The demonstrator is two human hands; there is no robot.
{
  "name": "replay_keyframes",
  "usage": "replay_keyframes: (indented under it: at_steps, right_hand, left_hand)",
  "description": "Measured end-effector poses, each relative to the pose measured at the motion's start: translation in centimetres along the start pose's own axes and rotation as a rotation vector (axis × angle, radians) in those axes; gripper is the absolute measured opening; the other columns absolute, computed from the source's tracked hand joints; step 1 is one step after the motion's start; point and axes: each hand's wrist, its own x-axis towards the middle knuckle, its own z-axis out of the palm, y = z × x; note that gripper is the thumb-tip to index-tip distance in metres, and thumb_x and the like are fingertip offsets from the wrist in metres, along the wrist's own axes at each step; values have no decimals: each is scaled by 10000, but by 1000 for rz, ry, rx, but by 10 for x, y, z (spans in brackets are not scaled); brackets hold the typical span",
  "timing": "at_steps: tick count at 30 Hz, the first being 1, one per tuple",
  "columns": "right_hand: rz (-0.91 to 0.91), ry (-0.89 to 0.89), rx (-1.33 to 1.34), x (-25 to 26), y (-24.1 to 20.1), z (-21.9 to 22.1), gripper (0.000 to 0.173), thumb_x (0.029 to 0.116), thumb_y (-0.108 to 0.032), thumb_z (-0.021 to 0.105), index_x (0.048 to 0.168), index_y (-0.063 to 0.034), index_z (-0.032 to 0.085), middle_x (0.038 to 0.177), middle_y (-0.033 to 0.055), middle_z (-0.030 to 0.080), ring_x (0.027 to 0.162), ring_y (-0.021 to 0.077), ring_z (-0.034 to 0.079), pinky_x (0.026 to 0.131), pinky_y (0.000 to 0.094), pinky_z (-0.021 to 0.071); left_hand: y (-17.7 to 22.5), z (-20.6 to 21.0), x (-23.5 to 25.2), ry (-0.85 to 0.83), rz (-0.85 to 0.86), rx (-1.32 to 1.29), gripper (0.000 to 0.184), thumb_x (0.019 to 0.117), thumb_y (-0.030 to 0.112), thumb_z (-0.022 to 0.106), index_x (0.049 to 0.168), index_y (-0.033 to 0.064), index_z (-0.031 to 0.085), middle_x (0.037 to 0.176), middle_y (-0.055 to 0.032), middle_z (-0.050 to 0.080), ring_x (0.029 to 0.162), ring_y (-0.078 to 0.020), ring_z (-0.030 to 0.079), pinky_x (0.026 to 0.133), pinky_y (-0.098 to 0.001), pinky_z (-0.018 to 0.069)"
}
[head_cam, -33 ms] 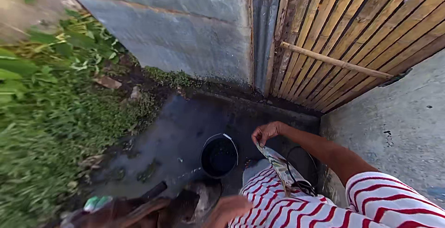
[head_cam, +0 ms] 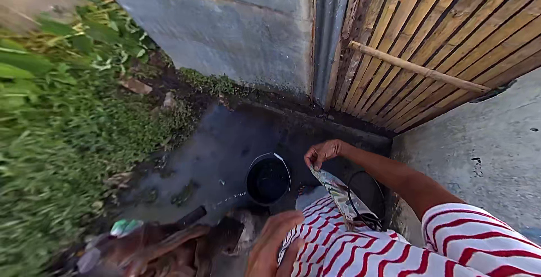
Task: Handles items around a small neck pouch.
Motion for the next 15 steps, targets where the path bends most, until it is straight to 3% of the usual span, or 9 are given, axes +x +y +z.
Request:
replay_keyframes:
  at_steps: [2,4,6,8,10,12,15]
  right_hand:
    - [-63,-81,-11,25,-15,0,114,827,-23,660,925,-75,634,761,-75,641,695,11,617,688,230,532]
    - [-103,-136,-9,44,-22,1,125,824,-24,665,931,-83,641,772,-86,651,717,-2,628,706,222,537]
    - [-100,-167,-30,59,-27,10,139,814,17,660,926,-64,641,759,-73,654,716,11,637,709,232,546]
    - [-13,-180,-96,66,-23,23,136,844,37,636,965,-25,639,784,-30,647,720,40,626,704,256,545]
    - [153,-195,-185,64,-12,36,196,951,11,586,1140,32,635,942,67,659,769,87,592,707,289,516]
    - [299,-178,-238,54,-3,46,290,1043,-75,524,1309,-3,613,1098,116,689,756,92,548,679,293,463]
    - [415,-113,-194,17,1,48,371,1104,-177,427,1441,-59,530,1207,135,673,827,135,585,751,336,493]
  left_hand:
    - [-32,29,15,37,-30,352,483,915,136,685,1394,105,632,1487,-120,568,1380,-352,524,1069,-608,462]
    - [-44,59,31,50,-5,503,693,827,134,776,1484,172,556,1583,-155,458,1442,-470,417,1029,-725,412]
    - [-50,74,40,49,20,560,715,807,91,769,1479,211,556,1583,-145,463,1449,-479,404,1011,-755,396]
    - [-62,78,38,53,4,575,513,881,69,707,1370,212,652,1490,-112,574,1396,-433,497,1015,-741,411]
    - [-75,77,32,81,-36,575,333,907,40,683,1205,172,747,1307,-92,702,1268,-385,627,1016,-768,395]
    - [-86,75,24,98,-80,557,255,920,33,667,1136,127,765,1195,-103,746,1137,-352,706,1009,-734,437]
    - [-90,69,14,178,-110,507,217,950,48,623,1098,101,772,1110,-98,771,1023,-299,750,985,-621,523]
